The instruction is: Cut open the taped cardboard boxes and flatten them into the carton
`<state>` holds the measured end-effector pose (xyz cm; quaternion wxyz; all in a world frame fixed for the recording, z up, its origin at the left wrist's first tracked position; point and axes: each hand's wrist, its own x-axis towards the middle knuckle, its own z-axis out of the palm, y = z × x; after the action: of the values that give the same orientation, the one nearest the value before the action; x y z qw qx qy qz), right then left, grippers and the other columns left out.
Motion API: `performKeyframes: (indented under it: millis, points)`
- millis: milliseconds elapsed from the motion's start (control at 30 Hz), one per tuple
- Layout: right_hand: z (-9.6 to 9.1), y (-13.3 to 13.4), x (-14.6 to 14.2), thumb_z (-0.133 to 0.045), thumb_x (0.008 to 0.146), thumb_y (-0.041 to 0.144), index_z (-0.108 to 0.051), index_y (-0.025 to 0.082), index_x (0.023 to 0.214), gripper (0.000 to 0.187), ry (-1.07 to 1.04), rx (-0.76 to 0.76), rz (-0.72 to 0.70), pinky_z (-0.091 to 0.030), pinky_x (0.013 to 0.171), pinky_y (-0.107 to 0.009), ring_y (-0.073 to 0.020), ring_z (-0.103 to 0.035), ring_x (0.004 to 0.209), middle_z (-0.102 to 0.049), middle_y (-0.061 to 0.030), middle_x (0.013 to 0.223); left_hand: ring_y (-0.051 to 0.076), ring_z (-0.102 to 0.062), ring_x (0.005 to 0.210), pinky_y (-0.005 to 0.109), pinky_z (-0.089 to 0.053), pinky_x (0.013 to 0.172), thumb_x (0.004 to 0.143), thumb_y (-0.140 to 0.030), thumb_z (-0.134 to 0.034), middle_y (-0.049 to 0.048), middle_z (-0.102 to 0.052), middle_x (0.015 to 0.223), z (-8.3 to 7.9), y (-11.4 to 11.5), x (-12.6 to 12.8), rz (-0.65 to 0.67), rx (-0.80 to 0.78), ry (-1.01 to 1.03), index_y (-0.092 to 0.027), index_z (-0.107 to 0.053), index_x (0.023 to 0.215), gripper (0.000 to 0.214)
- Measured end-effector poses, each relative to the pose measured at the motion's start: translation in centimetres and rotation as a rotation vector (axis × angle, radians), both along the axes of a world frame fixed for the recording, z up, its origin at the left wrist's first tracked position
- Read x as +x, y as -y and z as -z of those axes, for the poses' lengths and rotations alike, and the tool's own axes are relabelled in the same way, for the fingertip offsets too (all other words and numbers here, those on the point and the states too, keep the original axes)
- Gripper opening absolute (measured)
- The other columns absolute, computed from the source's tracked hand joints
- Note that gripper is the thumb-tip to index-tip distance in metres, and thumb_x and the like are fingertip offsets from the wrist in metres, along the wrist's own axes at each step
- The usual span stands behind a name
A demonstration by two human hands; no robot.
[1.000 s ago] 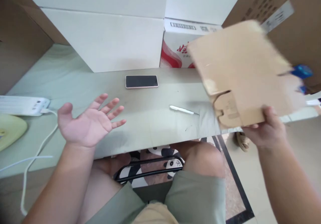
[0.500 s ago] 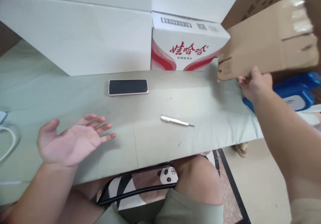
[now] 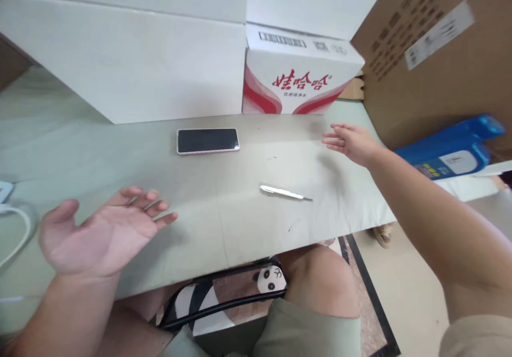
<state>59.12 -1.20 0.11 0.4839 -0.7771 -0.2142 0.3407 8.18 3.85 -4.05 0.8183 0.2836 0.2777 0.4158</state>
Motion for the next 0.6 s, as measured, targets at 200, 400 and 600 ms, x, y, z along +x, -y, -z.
performKeyframes:
  millis: [200, 400, 600]
  points:
    - [-4.6, -0.7, -10.2, -0.067, 0.096, 0.016, -0.068, 0.022, 0.105, 0.011, 0.103, -0.108, -0.249, -0.065, 0.081, -0.028, -0.0146, -0.078, 0.083, -0.079, -0.0061, 0.101, 0.017, -0.073, 0.078, 0.034, -0.068, 0.078, 0.063, -0.022, -0.090, -0.0013, -0.075, 0.086, -1.4, 0.7, -1.8, -0.075, 0.081, 0.177, -0.022, -0.072, 0.075, 0.022]
    - [-6.0, -4.4, -22.8, -0.065, 0.094, 0.016, -0.070, 0.022, 0.106, 0.014, 0.170, -0.057, -0.669, -0.064, 0.086, -0.032, -0.0169, -0.078, 0.090, -0.079, -0.0068, 0.109, 0.012, -0.070, 0.071, 0.028, -0.066, 0.072, 0.057, -0.010, -0.087, -0.0060, -0.069, 0.078, -2.2, 0.7, -3.4, -0.272, 0.016, 0.235, -0.019, -0.058, 0.068, 0.033]
    - [-4.2, -11.2, -35.3, -0.064, 0.088, 0.014, -0.069, 0.021, 0.114, 0.027, 0.303, 0.075, -1.040, -0.065, 0.087, -0.037, -0.0193, -0.078, 0.093, -0.078, -0.0087, 0.116, 0.010, -0.069, 0.069, 0.026, -0.065, 0.072, 0.058, -0.009, -0.086, -0.0078, -0.065, 0.077, -3.2, 0.7, -5.7, -0.345, 0.001, 0.331, -0.019, -0.054, 0.070, 0.036]
